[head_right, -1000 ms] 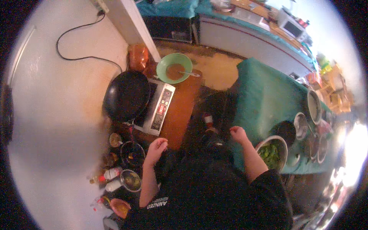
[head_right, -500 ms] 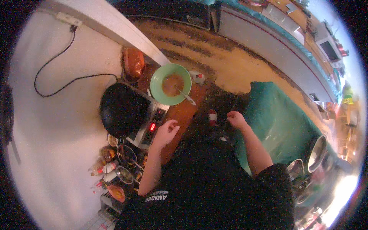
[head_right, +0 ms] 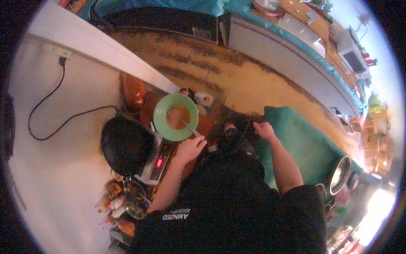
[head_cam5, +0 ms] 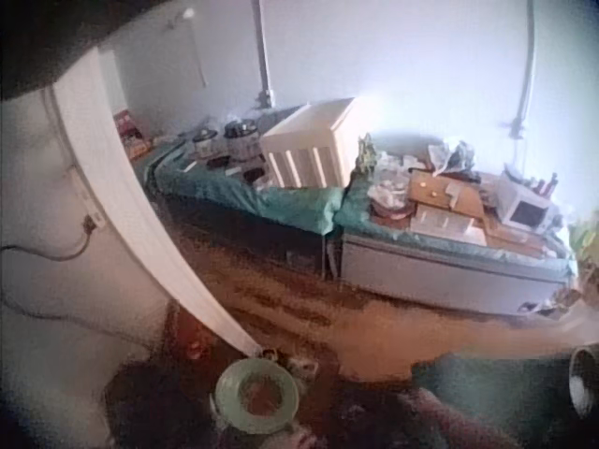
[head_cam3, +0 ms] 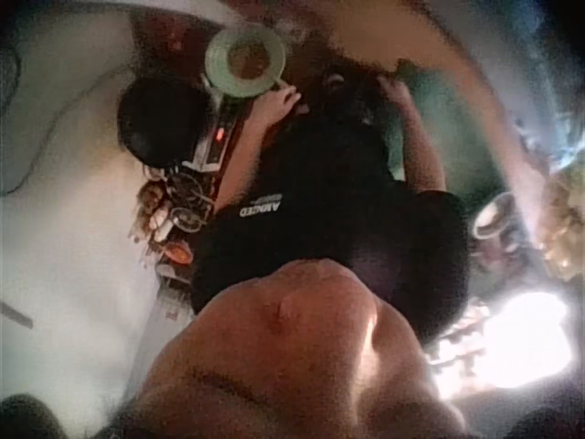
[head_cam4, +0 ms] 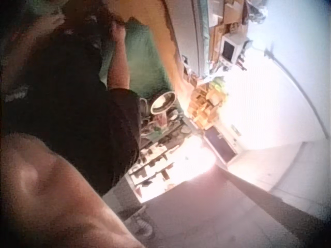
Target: The person rinses a frying pan under running water, places it on a portable induction cooktop, and turns the cooktop on. They then rinse a metal bowl and place it on the counter. Finally, they pour cooking oil from a bottle into the pan.
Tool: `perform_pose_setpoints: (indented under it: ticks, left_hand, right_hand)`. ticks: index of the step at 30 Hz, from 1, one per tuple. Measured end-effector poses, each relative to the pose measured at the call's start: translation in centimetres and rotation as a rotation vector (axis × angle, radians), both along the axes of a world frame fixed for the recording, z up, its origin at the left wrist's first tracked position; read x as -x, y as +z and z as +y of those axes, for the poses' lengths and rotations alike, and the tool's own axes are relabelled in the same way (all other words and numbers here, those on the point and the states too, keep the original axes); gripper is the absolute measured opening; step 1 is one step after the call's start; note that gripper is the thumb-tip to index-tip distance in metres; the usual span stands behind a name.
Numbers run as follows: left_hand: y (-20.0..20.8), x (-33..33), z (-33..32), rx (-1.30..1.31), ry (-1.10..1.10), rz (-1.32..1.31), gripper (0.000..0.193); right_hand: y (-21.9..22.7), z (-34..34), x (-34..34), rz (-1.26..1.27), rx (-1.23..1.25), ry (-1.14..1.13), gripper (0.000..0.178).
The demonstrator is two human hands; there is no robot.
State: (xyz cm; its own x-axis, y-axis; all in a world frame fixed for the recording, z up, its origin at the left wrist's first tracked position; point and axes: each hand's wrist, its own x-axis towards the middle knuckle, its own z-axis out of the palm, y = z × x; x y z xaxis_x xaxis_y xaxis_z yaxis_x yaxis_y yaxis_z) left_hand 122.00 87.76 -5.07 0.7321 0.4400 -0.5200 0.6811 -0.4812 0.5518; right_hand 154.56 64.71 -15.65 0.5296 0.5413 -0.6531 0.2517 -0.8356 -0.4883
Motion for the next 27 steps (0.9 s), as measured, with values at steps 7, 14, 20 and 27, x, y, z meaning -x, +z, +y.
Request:
perform_pose_setpoints:
  ticks: [7, 14, 20, 27]
  left_hand:
    - [-0.4, -0.9, 0.9, -0.034, 0.169, 0.223, 0.045]
    - [2.7, -11.0, 3.1, 0.077, 0.595, 0.120, 0.045]
    - [4.5, -28.1, 8.1, 0.028, 0.413, 0.066, 0.039]
    - [4.4, -43.4, 16.0, 0.002, 0.074, 0.095, 0.041]
  right_hand:
    - [-3.4, 4.0, -9.9, -0.066, -0.023, 0.063, 0.041]
    - [-8.9, 6.1, -24.7, 0.216, 0.126, 0.069, 0.045]
    - [-12.8, 0.7, -36.6, -0.069, -0.131, 0.070, 0.045]
    - [-12.6, -9.0, -39.4, 0.090, -0.116, -0.664, 0.028]
